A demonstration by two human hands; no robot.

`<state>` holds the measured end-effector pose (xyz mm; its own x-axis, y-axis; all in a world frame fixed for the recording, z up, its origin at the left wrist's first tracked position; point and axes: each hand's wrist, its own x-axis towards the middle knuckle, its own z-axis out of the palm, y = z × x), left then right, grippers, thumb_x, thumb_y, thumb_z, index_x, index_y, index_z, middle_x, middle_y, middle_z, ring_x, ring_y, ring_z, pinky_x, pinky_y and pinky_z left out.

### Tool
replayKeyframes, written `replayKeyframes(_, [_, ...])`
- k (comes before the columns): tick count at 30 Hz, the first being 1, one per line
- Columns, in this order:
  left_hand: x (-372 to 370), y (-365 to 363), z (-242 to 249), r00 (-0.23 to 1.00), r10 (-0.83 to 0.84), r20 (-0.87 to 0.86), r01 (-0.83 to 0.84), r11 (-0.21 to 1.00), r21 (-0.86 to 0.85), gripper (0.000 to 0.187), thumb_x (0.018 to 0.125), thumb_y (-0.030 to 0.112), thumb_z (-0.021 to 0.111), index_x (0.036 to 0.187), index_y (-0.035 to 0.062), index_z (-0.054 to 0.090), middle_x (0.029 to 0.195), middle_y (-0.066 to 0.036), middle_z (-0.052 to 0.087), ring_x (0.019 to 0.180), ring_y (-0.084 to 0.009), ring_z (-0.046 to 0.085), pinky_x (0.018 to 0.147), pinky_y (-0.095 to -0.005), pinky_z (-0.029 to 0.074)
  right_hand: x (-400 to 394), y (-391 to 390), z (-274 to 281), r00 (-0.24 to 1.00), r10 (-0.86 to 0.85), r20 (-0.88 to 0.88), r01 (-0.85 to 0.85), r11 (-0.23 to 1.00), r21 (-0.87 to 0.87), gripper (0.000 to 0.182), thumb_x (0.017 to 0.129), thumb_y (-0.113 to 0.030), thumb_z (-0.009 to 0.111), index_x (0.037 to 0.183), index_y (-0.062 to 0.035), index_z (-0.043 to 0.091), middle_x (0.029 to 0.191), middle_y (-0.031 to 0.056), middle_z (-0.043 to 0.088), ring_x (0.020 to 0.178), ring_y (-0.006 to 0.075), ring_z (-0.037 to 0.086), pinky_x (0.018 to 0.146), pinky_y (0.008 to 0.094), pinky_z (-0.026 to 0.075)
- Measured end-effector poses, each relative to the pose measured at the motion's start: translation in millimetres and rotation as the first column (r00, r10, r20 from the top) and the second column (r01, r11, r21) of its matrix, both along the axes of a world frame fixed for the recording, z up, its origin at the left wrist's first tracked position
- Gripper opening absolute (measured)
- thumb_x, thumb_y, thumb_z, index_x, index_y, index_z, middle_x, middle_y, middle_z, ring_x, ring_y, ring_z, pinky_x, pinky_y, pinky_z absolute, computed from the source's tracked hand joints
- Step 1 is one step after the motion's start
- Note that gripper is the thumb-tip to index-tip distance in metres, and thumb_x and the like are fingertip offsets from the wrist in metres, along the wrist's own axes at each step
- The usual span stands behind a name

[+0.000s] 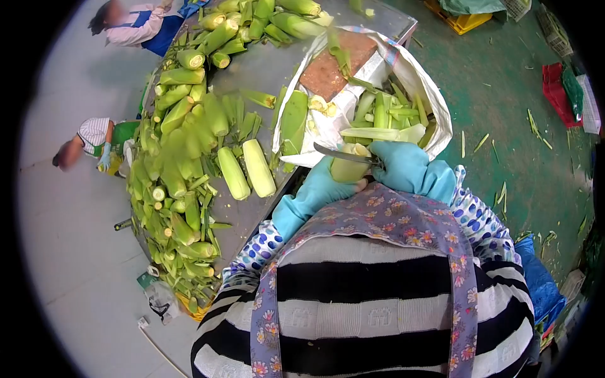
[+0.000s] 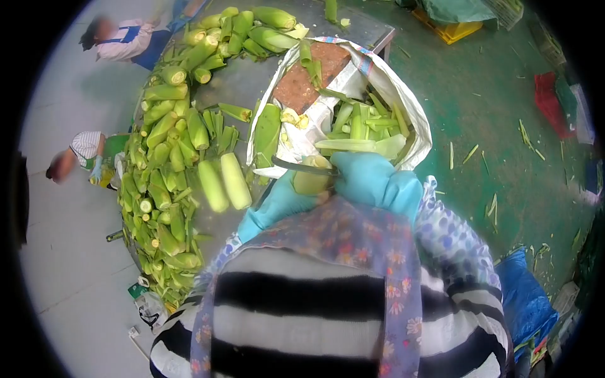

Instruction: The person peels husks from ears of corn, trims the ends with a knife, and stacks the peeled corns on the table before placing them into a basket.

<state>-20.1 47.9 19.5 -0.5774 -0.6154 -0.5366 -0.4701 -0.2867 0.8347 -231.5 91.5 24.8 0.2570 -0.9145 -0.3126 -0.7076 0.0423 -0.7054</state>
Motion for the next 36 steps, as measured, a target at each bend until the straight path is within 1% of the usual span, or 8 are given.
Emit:
replayKeyframes(9, [6, 9, -15, 0.990, 0.084, -0.111, -0.087, 0.996, -0.023, 0.059, 0.071, 0.020, 0.084, 0.122, 0.0053, 0.056, 0.112, -0.005, 0.065, 0.099, -0.0158, 0.062, 0.088, -0.0303, 0.050, 2, -6, -22, 0.998, -0.066, -0.005, 0.066, 0.996, -0.055, 0.035, 0.081, -0.022, 0.065, 0.113, -0.0096, 0.062, 0.100, 0.0196, 0.068, 0.095, 0.0373, 0.065, 0.081, 0.0434, 0.052])
replayKeyframes(14, [41, 2, 12, 0.957, -0.273, 0.097, 0.278, 0.771, -0.573, 0.053, 0.074, 0.011, 0.081, 0.121, 0.0035, 0.057, 0.117, -0.005, 0.061, 0.105, -0.0140, 0.058, 0.093, -0.0317, 0.047, -132, 32, -183, 0.823, -0.567, 0.033, 0.568, 0.821, -0.055, 0.029, 0.084, -0.008, 0.059, 0.113, -0.0074, 0.063, 0.092, 0.0148, 0.070, 0.078, 0.0277, 0.068, 0.068, 0.0393, 0.053])
replayKeyframes(16, [45, -3, 25, 0.996, -0.082, -0.039, 0.064, 0.935, -0.349, 0.054, 0.073, 0.012, 0.082, 0.120, 0.0032, 0.057, 0.116, -0.006, 0.062, 0.105, -0.0145, 0.057, 0.094, -0.0321, 0.047, -141, 32, -136, 0.777, -0.628, -0.046, 0.629, 0.776, 0.047, 0.022, 0.090, -0.009, 0.056, 0.111, -0.0084, 0.063, 0.068, 0.0027, 0.057, 0.048, 0.0112, 0.048, 0.045, 0.0292, 0.043])
replayKeyframes(18, [57, -16, 27, 0.989, 0.093, -0.117, -0.120, 0.960, -0.254, 0.056, 0.073, 0.013, 0.083, 0.121, 0.0023, 0.057, 0.114, -0.007, 0.063, 0.106, -0.0147, 0.057, 0.096, -0.0325, 0.046, -123, 7, -89, 0.712, -0.696, 0.095, 0.650, 0.704, 0.288, 0.025, 0.089, -0.017, 0.063, 0.112, -0.0068, 0.063, 0.069, 0.0054, 0.061, 0.057, 0.0178, 0.057, 0.056, 0.0320, 0.050])
replayKeyframes(23, [136, -72, 55, 0.949, -0.027, 0.314, 0.292, 0.457, -0.840, 0.049, 0.067, 0.012, 0.079, 0.112, 0.0046, 0.063, 0.119, -0.015, 0.062, 0.117, -0.0339, 0.056, 0.102, -0.0427, 0.042, -85, 3, -149, 0.873, -0.484, 0.055, 0.487, 0.871, -0.059, 0.026, 0.092, -0.021, 0.066, 0.112, -0.0060, 0.061, 0.066, 0.0001, 0.055, 0.051, 0.0083, 0.049, 0.046, 0.0263, 0.041])
replayKeyframes(27, [212, -92, 27, 0.614, -0.039, 0.789, 0.781, 0.175, -0.599, 0.063, 0.060, 0.009, 0.073, 0.121, 0.0077, 0.060, 0.138, -0.017, 0.050, 0.137, -0.0347, 0.037, 0.114, -0.0516, 0.025, -62, 17, -168, 0.889, -0.453, 0.062, 0.453, 0.891, 0.019, 0.027, 0.091, -0.021, 0.067, 0.112, -0.0044, 0.061, 0.066, 0.0013, 0.056, 0.050, 0.0087, 0.049, 0.045, 0.0268, 0.041])
replayKeyframes(32, [246, -102, -14, 0.658, -0.407, 0.634, 0.701, 0.638, -0.318, 0.055, 0.078, 0.005, 0.064, 0.132, 0.0119, 0.056, 0.125, -0.016, 0.061, 0.125, -0.0310, 0.053, 0.111, -0.0508, 0.033, -45, 3, -149, 0.848, -0.529, 0.037, 0.522, 0.845, 0.118, 0.028, 0.091, -0.021, 0.067, 0.112, -0.0034, 0.061, 0.063, 0.0007, 0.054, 0.048, 0.0099, 0.050, 0.044, 0.0270, 0.041])
replayKeyframes(36, [173, -139, 21, 0.958, -0.103, 0.267, 0.253, 0.743, -0.620, 0.044, 0.088, 0.005, 0.057, 0.132, 0.0030, 0.053, 0.121, -0.013, 0.065, 0.112, -0.0267, 0.062, 0.098, -0.0317, 0.047, -31, -11, -128, 0.787, -0.617, 0.010, 0.605, 0.775, 0.181, 0.029, 0.090, -0.020, 0.068, 0.113, -0.0039, 0.060, 0.068, 0.0016, 0.056, 0.050, 0.0103, 0.051, 0.046, 0.0278, 0.043])
